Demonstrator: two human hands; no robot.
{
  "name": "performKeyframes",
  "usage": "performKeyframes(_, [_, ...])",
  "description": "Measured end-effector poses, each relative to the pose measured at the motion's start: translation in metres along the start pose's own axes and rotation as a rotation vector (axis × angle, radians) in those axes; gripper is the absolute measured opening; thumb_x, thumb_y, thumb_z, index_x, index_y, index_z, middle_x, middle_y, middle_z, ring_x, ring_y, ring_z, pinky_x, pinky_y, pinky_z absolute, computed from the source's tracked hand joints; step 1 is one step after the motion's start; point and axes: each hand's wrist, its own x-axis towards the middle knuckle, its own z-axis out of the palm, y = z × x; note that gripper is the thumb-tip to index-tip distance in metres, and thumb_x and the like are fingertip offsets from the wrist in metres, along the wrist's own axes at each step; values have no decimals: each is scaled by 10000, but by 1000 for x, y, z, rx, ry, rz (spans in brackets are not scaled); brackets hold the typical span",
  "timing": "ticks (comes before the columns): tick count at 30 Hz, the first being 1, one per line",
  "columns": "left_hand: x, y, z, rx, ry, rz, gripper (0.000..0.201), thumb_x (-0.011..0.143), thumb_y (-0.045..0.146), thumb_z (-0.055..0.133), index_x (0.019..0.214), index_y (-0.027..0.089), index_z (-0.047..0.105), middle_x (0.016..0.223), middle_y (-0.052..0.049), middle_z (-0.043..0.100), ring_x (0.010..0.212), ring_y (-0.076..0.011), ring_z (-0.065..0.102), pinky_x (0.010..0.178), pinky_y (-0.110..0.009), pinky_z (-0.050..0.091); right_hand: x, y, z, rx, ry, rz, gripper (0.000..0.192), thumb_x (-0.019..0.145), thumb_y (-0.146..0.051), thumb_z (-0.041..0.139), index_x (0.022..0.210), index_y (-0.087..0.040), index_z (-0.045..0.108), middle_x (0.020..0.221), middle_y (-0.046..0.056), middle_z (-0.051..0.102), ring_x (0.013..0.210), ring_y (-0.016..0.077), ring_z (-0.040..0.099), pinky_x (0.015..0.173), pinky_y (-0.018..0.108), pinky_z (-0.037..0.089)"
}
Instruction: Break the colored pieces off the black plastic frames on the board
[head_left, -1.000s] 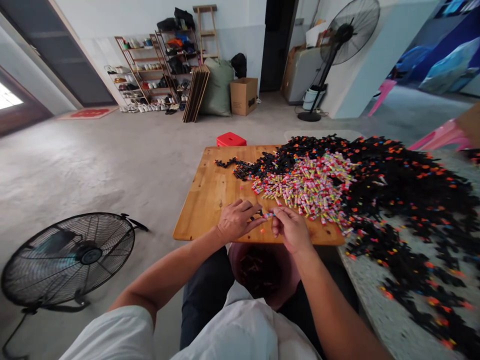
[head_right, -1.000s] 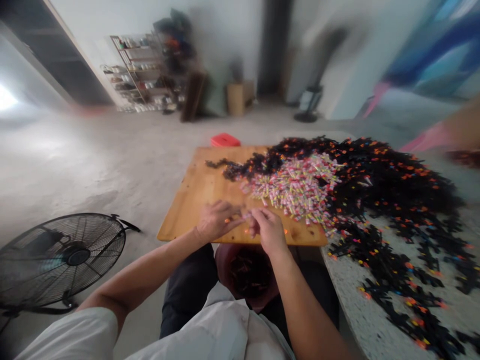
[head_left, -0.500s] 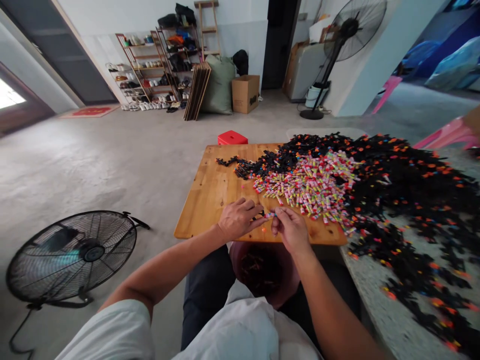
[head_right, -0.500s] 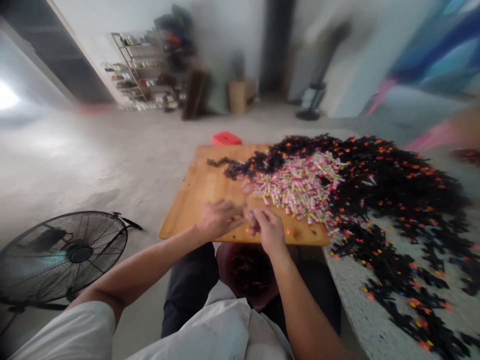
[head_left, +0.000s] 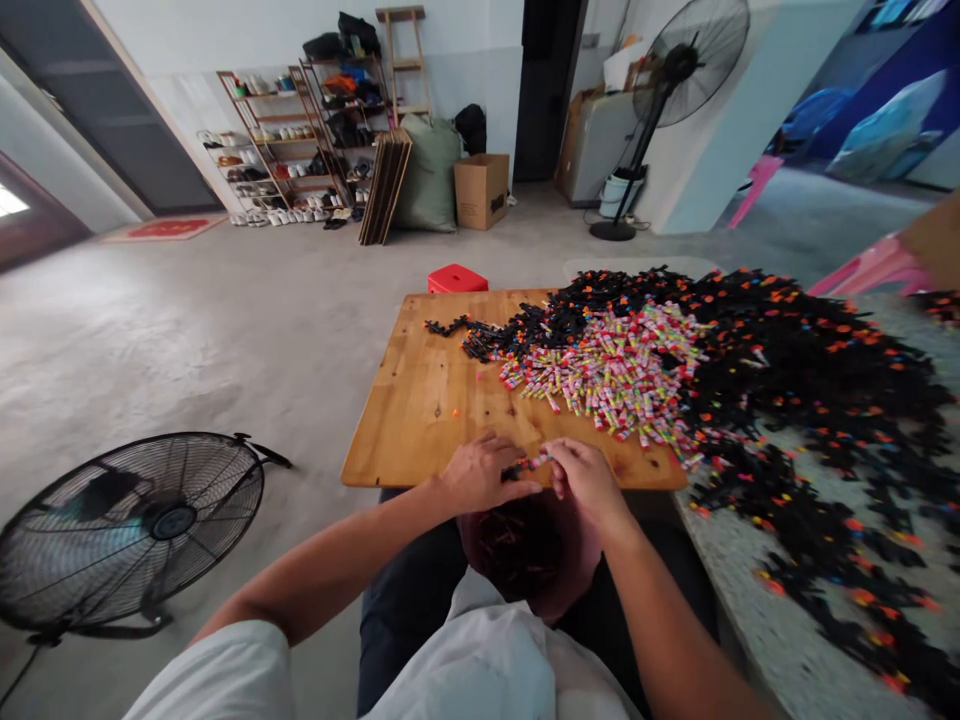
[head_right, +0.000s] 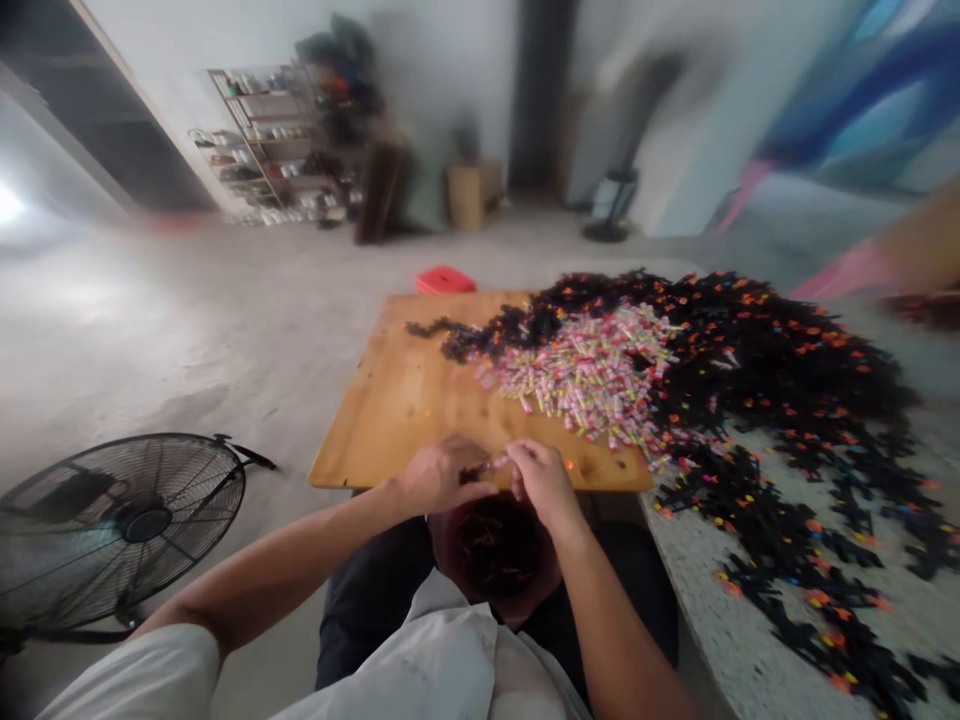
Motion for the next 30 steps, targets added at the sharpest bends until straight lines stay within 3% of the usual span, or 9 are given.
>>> performKeyframes(2, [2, -18, 6, -66, -11, -46, 421, 1017, 569, 548, 1047, 201, 752, 997, -84, 760, 930, -198, 710, 849, -319, 575, -6, 10, -19, -191, -177, 71, 325, 886, -464, 664, 739, -175, 689, 485, -55, 546, 373, 93, 479, 383, 194, 367])
performKeyframes(5, [22, -66, 14, -58, 60, -237, 321, 1032, 423, 547, 1097, 184, 751, 1065, -108, 762, 935, -211, 718, 859, -347, 588, -13, 19, -36, -425, -499, 241, 251, 869, -417, 693, 820, -176, 743, 568, -10, 674, 385, 104, 537, 381, 188, 347])
performKeyframes(7, [46, -103, 19, -8, 61, -349, 262, 978, 312, 601, 1138, 158, 741, 1109, -134, 747, 955, -226, 712, 891, -380, 587, -9, 18, -39, -547, -591, 289, 225, 872, -400, 688, 837, -187, 749, 583, 2, 702, 378, 117, 551, 377, 194, 318])
performKeyframes(9, [72, -135, 22, 12, 76, -384, 316, 965, 209, 551, 1226, 131, 711, 1168, -159, 724, 1026, -244, 695, 958, -424, 566, 8, 10, -37, -697, -469, 185, 261, 923, -384, 615, 784, -194, 728, 573, 10, 695, 417, 131, 574, 420, 210, 334])
performKeyframes(12, [106, -168, 21, 122, 17, -425, 478, 944, 103, 475, 1397, 130, 625, 1396, -190, 617, 1263, -285, 591, 1088, -456, 479, 51, -7, -28, -962, -83, -97, 271, 970, -302, 530, 817, -196, 728, 753, 59, 760, 670, 179, 682, 590, 245, 419])
performKeyframes(16, [126, -191, 20, 286, -185, -458, 604, 908, 100, 532, 1508, 165, 531, 1556, -178, 484, 1404, -328, 448, 1130, -474, 414, 105, -15, -14, -1236, 188, -124, 237, 991, -262, 524, 1032, -186, 746, 1059, 126, 770, 971, 235, 704, 772, 287, 451])
performKeyframes(21, [124, -201, 33, 298, -276, -403, 438, 922, 162, 546, 1341, 171, 673, 1358, -162, 631, 1263, -290, 537, 1048, -422, 455, 127, 4, -5, -1404, 192, -91, 242, 986, -245, 548, 1124, -150, 723, 1185, 172, 728, 1045, 262, 692, 804, 312, 457])
performKeyframes(24, [114, -199, 37, 303, -312, -367, 319, 920, 255, 584, 1179, 172, 751, 1220, -146, 684, 1124, -282, 598, 975, -397, 477, 122, 15, -8, -1335, 167, -133, 192, 954, -247, 582, 1025, -162, 739, 1061, 159, 757, 1005, 270, 702, 800, 319, 461])
performKeyframes(30, [85, -191, 21, 307, -344, -261, 248, 898, 311, 625, 1039, 168, 771, 1124, -136, 699, 1099, -282, 587, 950, -390, 450, 96, 30, -8, -604, 108, -116, 193, 909, -377, 599, 828, -213, 657, 659, 16, 679, 589, 188, 637, 565, 278, 454])
